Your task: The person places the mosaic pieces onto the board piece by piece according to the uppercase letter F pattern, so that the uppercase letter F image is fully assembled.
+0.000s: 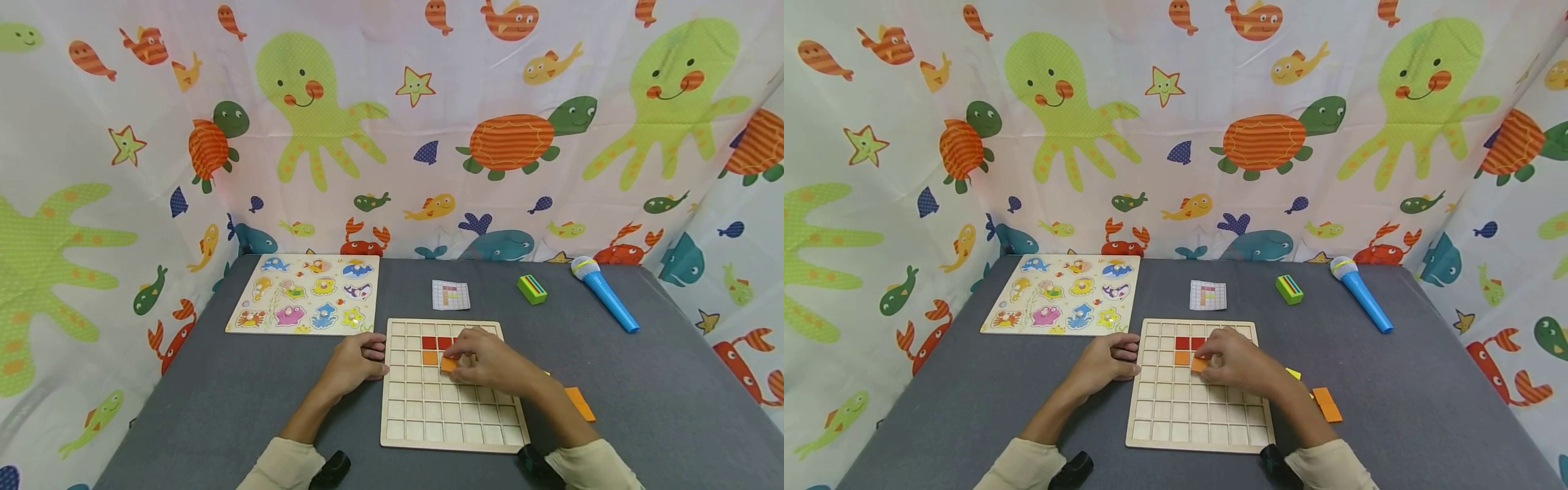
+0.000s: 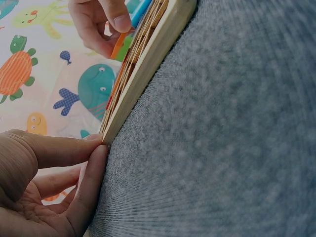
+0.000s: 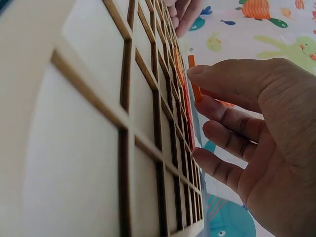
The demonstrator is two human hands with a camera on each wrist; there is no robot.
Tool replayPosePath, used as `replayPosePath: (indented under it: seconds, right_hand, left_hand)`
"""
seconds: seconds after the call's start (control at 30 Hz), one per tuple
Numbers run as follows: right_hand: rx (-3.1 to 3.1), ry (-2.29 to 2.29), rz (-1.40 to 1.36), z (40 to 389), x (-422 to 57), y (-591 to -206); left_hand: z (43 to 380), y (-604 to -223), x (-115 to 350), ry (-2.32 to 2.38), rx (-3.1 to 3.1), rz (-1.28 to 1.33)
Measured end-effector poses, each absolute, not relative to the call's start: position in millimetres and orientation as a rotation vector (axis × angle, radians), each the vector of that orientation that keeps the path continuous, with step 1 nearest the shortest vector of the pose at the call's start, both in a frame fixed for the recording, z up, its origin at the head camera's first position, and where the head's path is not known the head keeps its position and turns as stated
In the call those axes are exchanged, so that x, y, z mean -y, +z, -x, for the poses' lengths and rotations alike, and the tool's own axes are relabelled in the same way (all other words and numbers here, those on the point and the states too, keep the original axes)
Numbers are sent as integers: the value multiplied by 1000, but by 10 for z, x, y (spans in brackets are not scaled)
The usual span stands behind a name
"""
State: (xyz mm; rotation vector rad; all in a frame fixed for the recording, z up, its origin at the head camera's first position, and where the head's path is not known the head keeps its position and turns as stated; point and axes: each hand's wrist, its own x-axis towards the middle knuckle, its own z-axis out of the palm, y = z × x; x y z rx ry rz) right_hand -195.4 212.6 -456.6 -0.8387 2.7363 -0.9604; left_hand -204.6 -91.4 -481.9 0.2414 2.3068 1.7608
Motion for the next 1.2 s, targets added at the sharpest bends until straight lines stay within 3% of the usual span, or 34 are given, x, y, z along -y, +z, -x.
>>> replayPosePath:
  seconds: [1.2]
  right_hand:
    - [-2749,-773,864,1978,-1791,-4534]
  left_hand:
    - [2089,-4861,920,1726,-2320,-245]
